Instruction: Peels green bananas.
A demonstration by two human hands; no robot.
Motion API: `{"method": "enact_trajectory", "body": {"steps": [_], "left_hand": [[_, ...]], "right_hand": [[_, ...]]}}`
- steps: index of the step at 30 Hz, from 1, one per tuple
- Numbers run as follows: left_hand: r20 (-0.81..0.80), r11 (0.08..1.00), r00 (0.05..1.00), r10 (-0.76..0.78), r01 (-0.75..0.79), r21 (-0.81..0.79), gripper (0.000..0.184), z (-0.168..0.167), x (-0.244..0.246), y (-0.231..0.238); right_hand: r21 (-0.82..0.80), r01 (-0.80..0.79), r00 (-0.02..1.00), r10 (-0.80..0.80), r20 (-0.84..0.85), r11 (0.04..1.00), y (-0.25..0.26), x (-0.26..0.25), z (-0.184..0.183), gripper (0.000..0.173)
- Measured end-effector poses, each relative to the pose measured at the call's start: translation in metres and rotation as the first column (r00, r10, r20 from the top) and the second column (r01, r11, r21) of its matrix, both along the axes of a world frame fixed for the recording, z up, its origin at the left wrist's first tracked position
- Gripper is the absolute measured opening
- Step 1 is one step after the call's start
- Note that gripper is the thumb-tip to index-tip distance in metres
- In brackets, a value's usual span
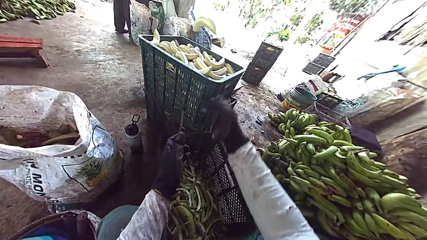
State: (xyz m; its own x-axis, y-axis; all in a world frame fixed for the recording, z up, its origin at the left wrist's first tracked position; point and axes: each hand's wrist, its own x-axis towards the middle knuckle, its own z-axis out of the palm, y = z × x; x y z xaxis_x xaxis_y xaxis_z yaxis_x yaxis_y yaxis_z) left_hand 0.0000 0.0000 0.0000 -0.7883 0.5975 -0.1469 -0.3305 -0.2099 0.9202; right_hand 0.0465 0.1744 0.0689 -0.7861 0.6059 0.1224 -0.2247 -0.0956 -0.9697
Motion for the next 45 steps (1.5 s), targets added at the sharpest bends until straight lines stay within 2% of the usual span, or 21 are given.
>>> {"method": "enact_trajectory", "body": {"steps": [2,4,5,6,8,9,13,15,19,21,23,25,27,28,31,33,35,37,40,42,45], "left_hand": [[0.008,0.999,1.0,0.018,-0.018,0.042,0.038,-0.001,0.001,-0.002],[0.011,0.995,1.0,0.026,-0.027,0.098,0.037,-0.002,0.004,-0.004],[0.015,0.993,1.0,0.024,-0.026,0.118,0.037,-0.002,0.004,-0.005],[0.019,0.991,0.999,0.027,-0.03,0.127,0.036,-0.002,0.004,-0.005],[0.016,0.991,1.0,0.013,-0.015,0.133,0.039,-0.004,0.004,-0.009],[0.004,0.99,1.0,0.001,-0.002,0.139,0.04,-0.007,0.004,-0.012],[-0.054,0.991,0.998,-0.035,0.042,0.127,0.04,-0.009,0.01,-0.027],[-0.027,0.988,0.999,-0.029,0.033,0.153,0.04,-0.003,0.005,-0.022],[-0.019,0.984,1.0,0.0,0.003,0.177,0.039,0.0,-0.01,-0.015],[-0.037,0.967,0.999,0.026,-0.016,0.252,0.037,-0.002,-0.013,-0.014],[-0.039,0.953,0.999,0.027,-0.014,0.302,0.034,-0.002,-0.014,-0.014],[-0.049,0.95,0.999,0.02,-0.004,0.311,0.03,-0.001,-0.014,-0.014],[-0.03,0.961,0.999,0.015,-0.006,0.277,0.033,0.003,-0.014,-0.014],[-0.026,0.966,1.0,0.009,-0.001,0.26,0.035,0.005,-0.014,-0.013],[-0.015,0.958,1.0,0.002,0.003,0.285,0.036,0.004,-0.014,-0.009],[-0.067,0.937,0.998,-0.016,0.039,0.347,0.036,-0.007,-0.011,-0.01],[-0.061,0.98,0.997,-0.046,0.057,0.192,0.033,-0.003,0.001,-0.025],[-0.058,0.989,0.989,-0.133,0.136,0.06,0.038,-0.001,0.003,-0.027],[-0.024,0.984,0.986,-0.167,0.168,0.051,0.043,0.004,0.001,-0.003],[-0.047,0.978,0.978,-0.204,0.202,-0.054,0.046,0.008,0.008,0.002],[-0.211,0.919,0.93,-0.302,0.224,-0.325,0.053,-0.001,0.019,0.003]], "right_hand": [[0.149,-0.139,0.958,0.095,0.27,0.979,-0.017,0.023,-0.07,0.034],[0.369,-0.354,0.77,0.044,0.637,0.86,-0.034,0.049,-0.137,0.039],[0.341,-0.423,0.659,0.027,0.752,0.839,-0.046,0.065,-0.157,0.042],[0.255,-0.388,0.605,0.036,0.796,0.886,-0.057,0.08,-0.177,0.043],[0.073,-0.224,0.598,0.077,0.798,0.972,-0.066,0.106,-0.211,0.041],[0.033,-0.188,0.601,0.089,0.795,0.982,-0.066,0.118,-0.221,0.04],[0.17,-0.277,0.476,-0.018,0.879,0.946,-0.057,0.146,-0.224,0.04],[0.219,-0.29,0.44,-0.073,0.895,0.932,-0.052,0.154,-0.223,0.042],[0.14,-0.222,0.4,-0.041,0.916,0.965,-0.055,0.159,-0.24,0.039],[0.094,-0.276,0.34,0.006,0.94,0.957,-0.064,0.156,-0.247,0.039],[0.065,-0.426,0.238,0.043,0.97,0.902,-0.081,0.147,-0.245,0.04],[0.01,-0.574,0.082,0.045,0.996,0.819,-0.099,0.132,-0.238,0.042],[-0.054,-0.645,-0.064,0.017,0.998,0.762,-0.114,0.117,-0.243,0.049],[-0.053,-0.656,-0.095,-0.012,0.995,0.753,-0.119,0.112,-0.25,0.052],[-0.002,-0.626,-0.077,-0.059,0.995,0.779,-0.129,0.101,-0.275,0.056],[0.032,-0.627,-0.067,-0.095,0.993,0.778,-0.132,0.097,-0.277,0.057],[0.033,-0.651,-0.052,-0.088,0.995,0.758,-0.13,0.095,-0.27,0.057],[0.053,-0.673,-0.006,-0.077,0.997,0.738,-0.126,0.1,-0.268,0.057],[0.078,-0.658,0.048,-0.061,0.997,0.749,-0.113,0.111,-0.262,0.063],[0.106,-0.586,0.134,-0.032,0.99,0.803,-0.099,0.118,-0.244,0.064],[0.215,-0.361,0.399,-0.058,0.915,0.907,-0.068,0.13,-0.205,0.061]]}}
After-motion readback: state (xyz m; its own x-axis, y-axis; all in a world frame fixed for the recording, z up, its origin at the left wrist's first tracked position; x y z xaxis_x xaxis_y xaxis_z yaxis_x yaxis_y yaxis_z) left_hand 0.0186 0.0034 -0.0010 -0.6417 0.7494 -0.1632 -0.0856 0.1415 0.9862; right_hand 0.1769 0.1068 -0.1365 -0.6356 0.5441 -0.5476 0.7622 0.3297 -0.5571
